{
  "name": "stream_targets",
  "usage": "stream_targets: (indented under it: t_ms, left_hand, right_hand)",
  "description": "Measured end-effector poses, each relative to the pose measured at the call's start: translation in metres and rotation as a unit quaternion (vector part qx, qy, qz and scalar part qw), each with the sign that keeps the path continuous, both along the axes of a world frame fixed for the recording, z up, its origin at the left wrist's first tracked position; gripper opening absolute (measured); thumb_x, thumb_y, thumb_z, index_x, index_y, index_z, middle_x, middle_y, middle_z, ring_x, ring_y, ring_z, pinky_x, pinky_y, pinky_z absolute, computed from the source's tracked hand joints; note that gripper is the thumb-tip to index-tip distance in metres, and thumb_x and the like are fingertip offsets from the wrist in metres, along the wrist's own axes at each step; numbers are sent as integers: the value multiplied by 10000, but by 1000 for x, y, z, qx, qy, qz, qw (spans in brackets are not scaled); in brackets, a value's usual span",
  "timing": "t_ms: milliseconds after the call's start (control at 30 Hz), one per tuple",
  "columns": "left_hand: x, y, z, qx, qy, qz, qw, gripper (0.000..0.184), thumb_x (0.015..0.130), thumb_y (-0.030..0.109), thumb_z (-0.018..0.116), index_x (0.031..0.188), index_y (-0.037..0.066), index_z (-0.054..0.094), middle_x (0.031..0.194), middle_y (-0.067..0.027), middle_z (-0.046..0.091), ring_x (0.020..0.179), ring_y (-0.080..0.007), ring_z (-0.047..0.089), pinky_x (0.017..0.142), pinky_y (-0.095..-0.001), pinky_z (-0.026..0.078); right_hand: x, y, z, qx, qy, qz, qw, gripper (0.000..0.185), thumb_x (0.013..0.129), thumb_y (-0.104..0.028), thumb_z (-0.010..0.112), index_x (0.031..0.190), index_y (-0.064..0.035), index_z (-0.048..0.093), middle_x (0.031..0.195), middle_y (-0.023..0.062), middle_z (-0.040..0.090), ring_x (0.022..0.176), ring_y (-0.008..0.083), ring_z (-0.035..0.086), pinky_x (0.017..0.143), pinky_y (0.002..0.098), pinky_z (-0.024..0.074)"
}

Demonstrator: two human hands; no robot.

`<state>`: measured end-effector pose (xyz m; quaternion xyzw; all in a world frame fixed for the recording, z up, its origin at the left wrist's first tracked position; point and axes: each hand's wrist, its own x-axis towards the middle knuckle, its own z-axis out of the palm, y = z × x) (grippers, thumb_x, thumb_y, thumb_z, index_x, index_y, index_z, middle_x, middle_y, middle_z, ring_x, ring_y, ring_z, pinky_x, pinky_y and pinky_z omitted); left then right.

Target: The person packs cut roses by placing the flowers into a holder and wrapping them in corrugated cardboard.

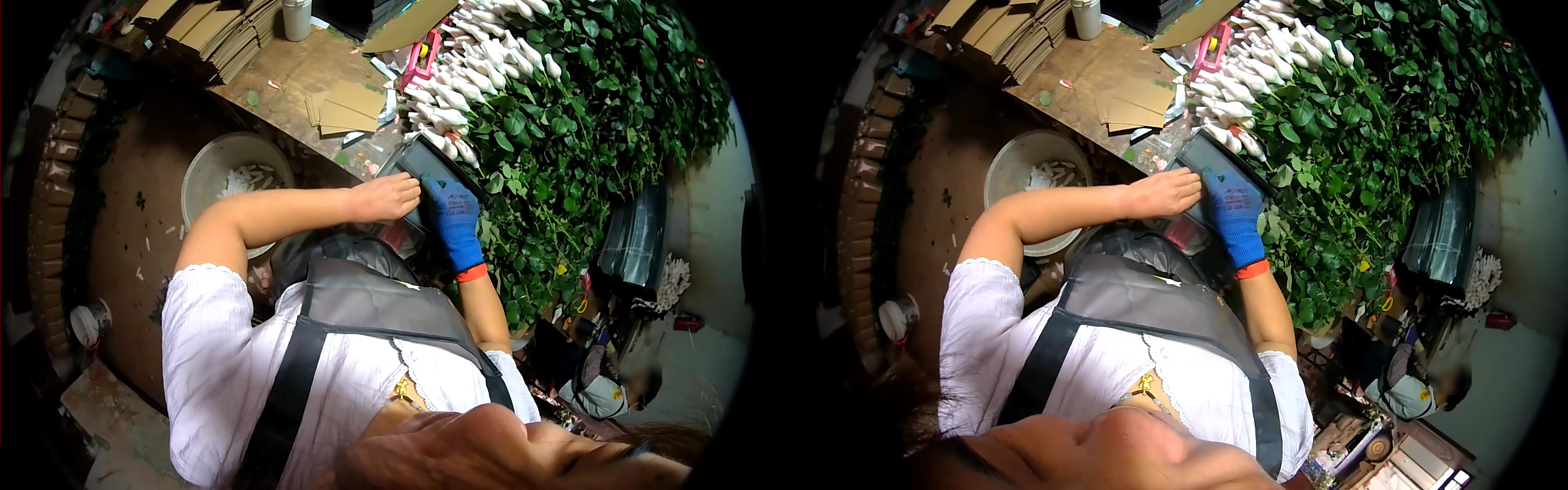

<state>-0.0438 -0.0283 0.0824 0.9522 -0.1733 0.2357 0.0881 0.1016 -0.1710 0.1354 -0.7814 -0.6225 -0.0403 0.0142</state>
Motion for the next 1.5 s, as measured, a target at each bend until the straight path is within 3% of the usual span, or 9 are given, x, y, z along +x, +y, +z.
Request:
stream_targets:
  t_ms: [100, 267, 667, 800, 900, 967, 1267, 1367, 1500]
  left_hand:
    - [-7, -15, 4, 0, -18, 76, 997, 310, 814, 202, 631, 1058, 12, 641, 1116, -117, 588, 1144, -300, 511, 1022, -418, 378]
    - [-35, -15, 0, -364, -47, 348, 863, 256, 895, 334, 677, 968, 100, 603, 987, -98, 512, 955, -298, 480, 862, -408, 384]
    - [-21, 7, -27, -536, 101, 250, 800, 240, 952, 243, 569, 862, 21, 589, 895, -168, 570, 935, -381, 534, 819, -461, 433]
    - [-35, 38, -73, -395, 72, 346, 848, 176, 906, 143, 600, 1038, 27, 614, 1066, -147, 597, 1046, -368, 546, 908, -444, 437]
    - [-34, 64, -98, -242, 61, 386, 888, 455, 837, 78, 643, 1272, 5, 533, 1334, -199, 500, 1266, -386, 456, 1037, -466, 393]
    - [-27, 83, -106, -190, 49, 376, 906, 497, 826, 75, 649, 1297, -13, 516, 1327, -198, 504, 1268, -381, 455, 1048, -466, 383]
    - [19, 121, -102, -53, 165, 398, 901, 701, 771, 228, 757, 1372, -18, 492, 1289, -166, 542, 1215, -334, 484, 1009, -431, 406]
    - [36, 138, -114, -22, 197, 393, 898, 672, 784, 243, 727, 1351, -38, 502, 1186, -194, 569, 1084, -328, 571, 865, -404, 489]
    - [32, 124, -106, -103, 264, 380, 880, 592, 768, 235, 711, 1239, -61, 508, 1145, -247, 564, 1027, -392, 603, 873, -429, 517]
  right_hand:
    - [1, 0, -1, -38, 25, 7, 999, 356, 854, -126, 588, 1198, -205, 627, 929, 67, 655, 810, 272, 660, 653, 405, 525]
    - [-7, -6, -4, -30, -32, -2, 999, 385, 873, -107, 555, 1246, -191, 602, 970, 72, 665, 819, 268, 663, 665, 402, 527]
    - [-28, 3, 9, -160, -69, -25, 984, 455, 879, -170, 567, 1330, -133, 526, 1162, 72, 628, 957, 233, 648, 740, 378, 523]
    - [-46, -4, 9, -147, -63, -61, 985, 500, 897, -97, 527, 1394, -73, 481, 1335, 108, 569, 1115, 246, 615, 851, 347, 539]
    - [-50, -5, 0, -127, -42, -82, 988, 599, 839, -224, 611, 1401, -73, 469, 1359, 125, 543, 1170, 271, 581, 875, 368, 532]
    - [-49, -7, -6, -127, 1, -99, 987, 876, 724, -473, 776, 1421, -64, 438, 1401, 155, 497, 1222, 307, 531, 894, 414, 517]
    - [-49, -14, -20, -129, -86, -84, 984, 875, 728, -483, 773, 1409, -46, 440, 1394, 161, 497, 1216, 312, 528, 883, 415, 525]
    - [-55, -7, -5, -124, -37, -103, 986, 793, 783, -446, 738, 1403, -48, 446, 1395, 159, 497, 1211, 312, 532, 868, 415, 531]
    - [-60, 4, 19, -165, -13, -122, 979, 535, 891, -103, 543, 1418, -77, 456, 1399, 127, 528, 1214, 270, 578, 856, 354, 537]
